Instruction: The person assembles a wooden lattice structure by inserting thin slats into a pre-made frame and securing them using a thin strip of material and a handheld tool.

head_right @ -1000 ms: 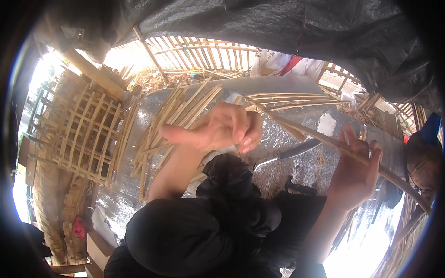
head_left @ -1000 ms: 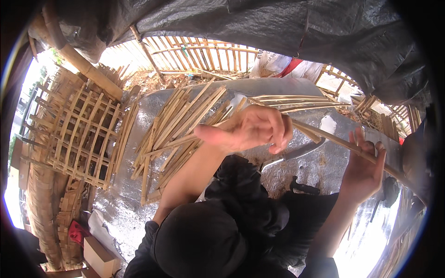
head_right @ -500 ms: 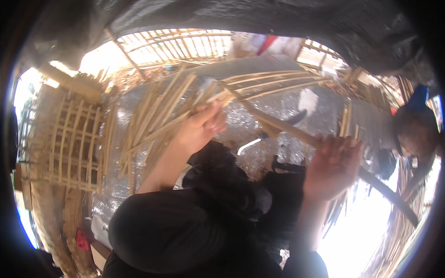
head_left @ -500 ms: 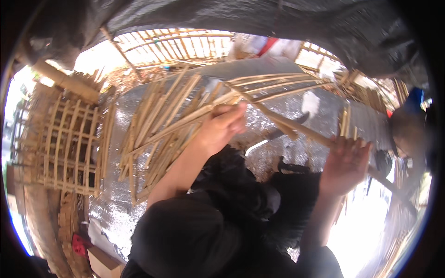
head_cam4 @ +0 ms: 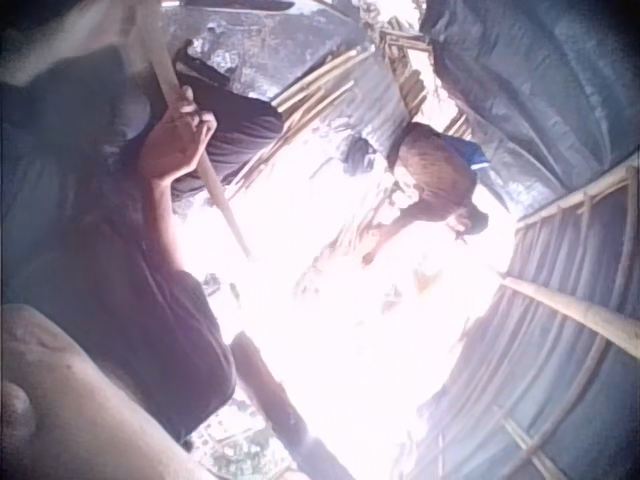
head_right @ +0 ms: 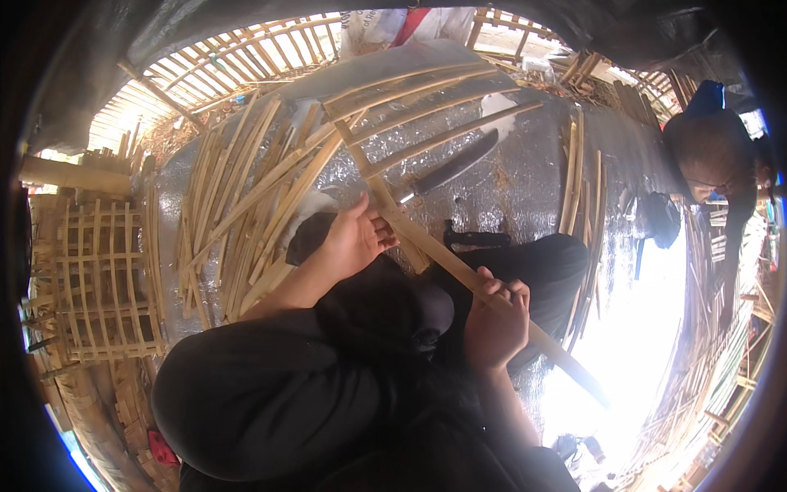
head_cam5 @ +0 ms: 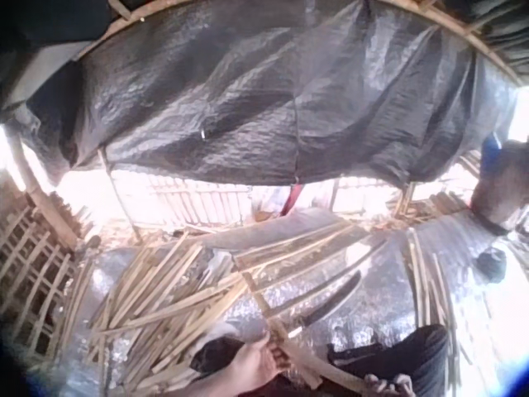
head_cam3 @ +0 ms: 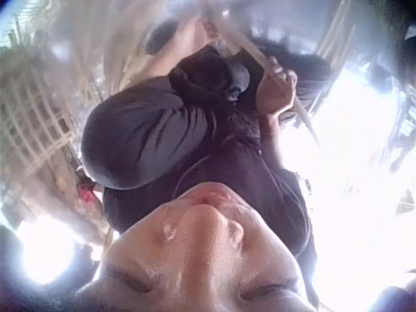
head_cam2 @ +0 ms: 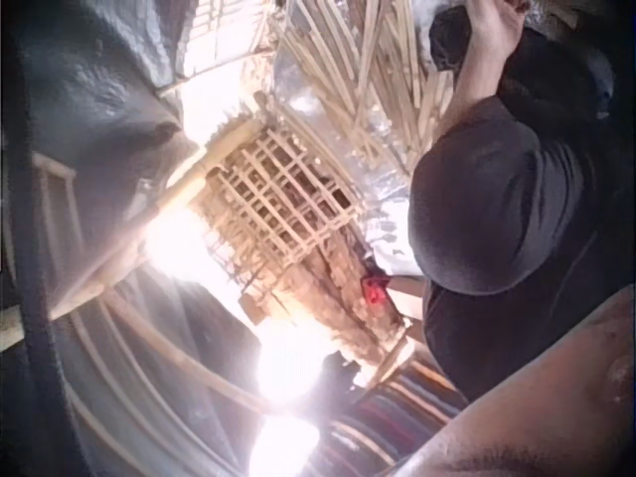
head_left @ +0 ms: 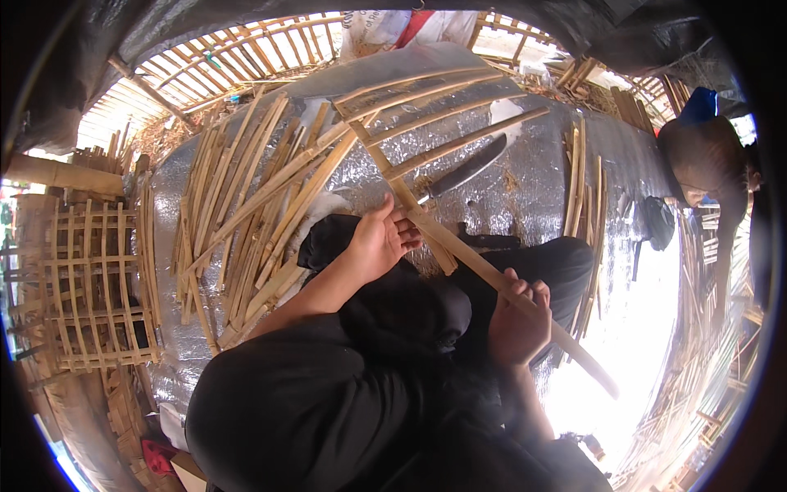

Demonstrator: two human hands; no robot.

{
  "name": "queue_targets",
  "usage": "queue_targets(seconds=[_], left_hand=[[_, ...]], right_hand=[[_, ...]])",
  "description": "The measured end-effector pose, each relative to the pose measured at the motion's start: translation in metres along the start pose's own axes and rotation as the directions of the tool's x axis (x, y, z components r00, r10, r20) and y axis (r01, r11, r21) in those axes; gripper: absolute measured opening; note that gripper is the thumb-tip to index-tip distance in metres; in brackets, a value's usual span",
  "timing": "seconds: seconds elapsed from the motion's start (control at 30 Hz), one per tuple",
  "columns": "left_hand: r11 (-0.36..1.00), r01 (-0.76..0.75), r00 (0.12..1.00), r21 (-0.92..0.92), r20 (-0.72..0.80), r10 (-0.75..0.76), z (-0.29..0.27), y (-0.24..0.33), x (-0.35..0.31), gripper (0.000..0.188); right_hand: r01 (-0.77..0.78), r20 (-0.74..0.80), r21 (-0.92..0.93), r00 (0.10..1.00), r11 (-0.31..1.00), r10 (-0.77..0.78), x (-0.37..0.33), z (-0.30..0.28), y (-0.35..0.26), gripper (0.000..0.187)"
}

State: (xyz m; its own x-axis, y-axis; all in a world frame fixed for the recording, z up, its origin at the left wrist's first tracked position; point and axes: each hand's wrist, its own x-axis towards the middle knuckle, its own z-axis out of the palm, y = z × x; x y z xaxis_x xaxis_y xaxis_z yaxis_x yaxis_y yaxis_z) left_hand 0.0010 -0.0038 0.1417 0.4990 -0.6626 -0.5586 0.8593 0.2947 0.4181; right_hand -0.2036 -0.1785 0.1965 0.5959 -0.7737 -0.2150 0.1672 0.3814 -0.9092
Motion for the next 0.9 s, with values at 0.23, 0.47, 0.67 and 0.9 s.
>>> queue_targets(seconds=[0.23,0.47,0.67,0.9], left_hand=[[0.985,-0.022,1.0,-0.169,-0.016,0.019,0.01,-0.018,0.003,0.046],[0.976,0.011,1.0,-0.216,-0.006,-0.013,0.001,-0.023,0.003,0.049],[0.977,0.097,0.993,-0.19,0.082,-0.083,-0.011,-0.019,-0.014,0.051],[0.986,0.115,0.99,-0.12,-0.069,-0.124,-0.027,-0.02,-0.025,0.054]], right_hand=[[-0.009,0.183,0.376,0.981,0.927,-0.065,0.009,-0.012,0.006,0.016],[-0.183,0.187,0.44,0.976,0.879,0.11,0.035,-0.003,-0.003,0.009],[-0.479,0.29,0.352,0.873,0.804,0.393,0.113,-0.023,0.011,0.02],[-0.624,0.309,0.119,0.763,0.772,0.568,0.18,0.043,0.041,0.031]])
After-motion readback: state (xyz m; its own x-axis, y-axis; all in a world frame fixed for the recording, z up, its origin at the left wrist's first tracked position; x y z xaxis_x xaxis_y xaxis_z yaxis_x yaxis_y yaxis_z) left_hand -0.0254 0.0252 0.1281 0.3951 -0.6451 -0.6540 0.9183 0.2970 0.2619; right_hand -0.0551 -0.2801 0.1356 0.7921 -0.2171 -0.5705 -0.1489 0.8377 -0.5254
